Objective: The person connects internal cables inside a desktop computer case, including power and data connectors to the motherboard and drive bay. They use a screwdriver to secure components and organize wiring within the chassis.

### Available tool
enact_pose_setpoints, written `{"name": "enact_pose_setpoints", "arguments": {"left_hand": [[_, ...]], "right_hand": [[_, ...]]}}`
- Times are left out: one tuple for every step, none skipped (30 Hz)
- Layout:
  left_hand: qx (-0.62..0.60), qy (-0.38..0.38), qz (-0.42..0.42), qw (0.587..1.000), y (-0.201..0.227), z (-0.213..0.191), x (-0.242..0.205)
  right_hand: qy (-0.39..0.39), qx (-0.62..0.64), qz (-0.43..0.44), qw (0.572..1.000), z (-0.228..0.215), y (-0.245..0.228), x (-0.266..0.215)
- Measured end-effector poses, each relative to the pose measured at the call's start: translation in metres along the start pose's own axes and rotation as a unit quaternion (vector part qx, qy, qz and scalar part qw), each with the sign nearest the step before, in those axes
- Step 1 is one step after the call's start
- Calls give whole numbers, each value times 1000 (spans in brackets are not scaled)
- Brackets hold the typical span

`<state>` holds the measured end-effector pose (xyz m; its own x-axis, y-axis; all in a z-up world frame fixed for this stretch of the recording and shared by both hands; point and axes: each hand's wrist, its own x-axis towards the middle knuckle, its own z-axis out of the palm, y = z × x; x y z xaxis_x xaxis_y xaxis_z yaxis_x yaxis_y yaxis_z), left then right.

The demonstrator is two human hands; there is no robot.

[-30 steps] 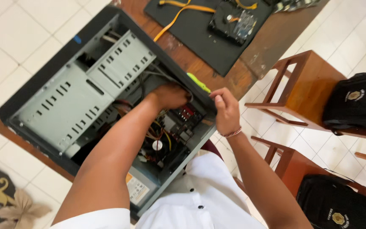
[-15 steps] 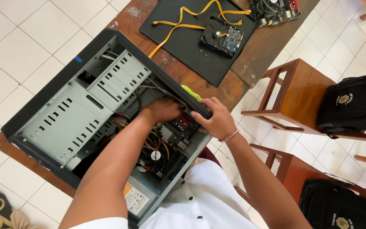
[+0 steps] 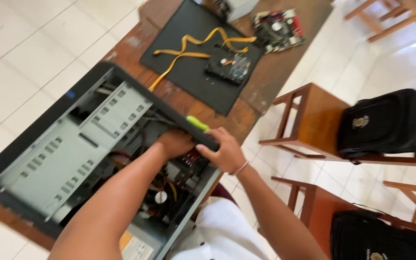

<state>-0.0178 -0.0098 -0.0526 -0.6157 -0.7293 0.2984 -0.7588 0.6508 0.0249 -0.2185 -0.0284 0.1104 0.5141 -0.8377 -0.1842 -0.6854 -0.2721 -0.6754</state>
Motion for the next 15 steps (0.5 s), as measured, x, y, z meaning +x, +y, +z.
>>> {"name": "enact_pose_setpoints", "arguments": {"left_hand": [[1, 5, 3, 1000, -1, -1, 4], [-5, 3, 1, 1000, -2, -1, 8], [-12, -3, -3, 1000, -2, -2, 5], [-12, -1, -2, 1000, -3, -11, 11], [-5, -13, 1, 1000, -3, -21, 14], [2, -25, 5, 1000, -4, -32, 17], [1, -25, 3, 1000, -3, -53, 22], [-25, -27, -6, 999, -2, -75, 27], [-51, -30, -14, 998, -2, -97, 33], [-52, -30, -16, 998, -1, -84, 27], [-46, -41, -12, 998, -3, -71, 23], [-40, -51, -7, 998, -4, -58, 18], [-40, -52, -10, 998, -6, -42, 14], [-35, -49, 12, 998, -8, -26, 9], [-31, -46, 35, 998, -10, -11, 4]], "right_hand": [[4, -4, 0, 1000, -3, -2, -1], [-7, -3, 17, 1000, -5, -4, -2], [-21, 0, 34, 999, -3, -7, -4], [-19, -1, 34, 999, -4, -7, -4], [-25, -4, 43, 999, -5, -8, -4], [-30, -7, 52, 998, -4, -9, -4], [-32, -8, 52, 998, -5, -9, -4], [-32, -8, 52, 998, -6, -9, -3], [-31, -8, 53, 998, -7, -9, -2], [-33, -8, 53, 998, -7, -11, -3], [-33, -12, 53, 998, -8, -13, -3], [-33, -16, 53, 998, -9, -15, -3], [-35, -16, 51, 998, -9, -13, -3], [-38, -15, 53, 998, -8, -12, -3], [-40, -12, 56, 998, -7, -10, -3]]}}
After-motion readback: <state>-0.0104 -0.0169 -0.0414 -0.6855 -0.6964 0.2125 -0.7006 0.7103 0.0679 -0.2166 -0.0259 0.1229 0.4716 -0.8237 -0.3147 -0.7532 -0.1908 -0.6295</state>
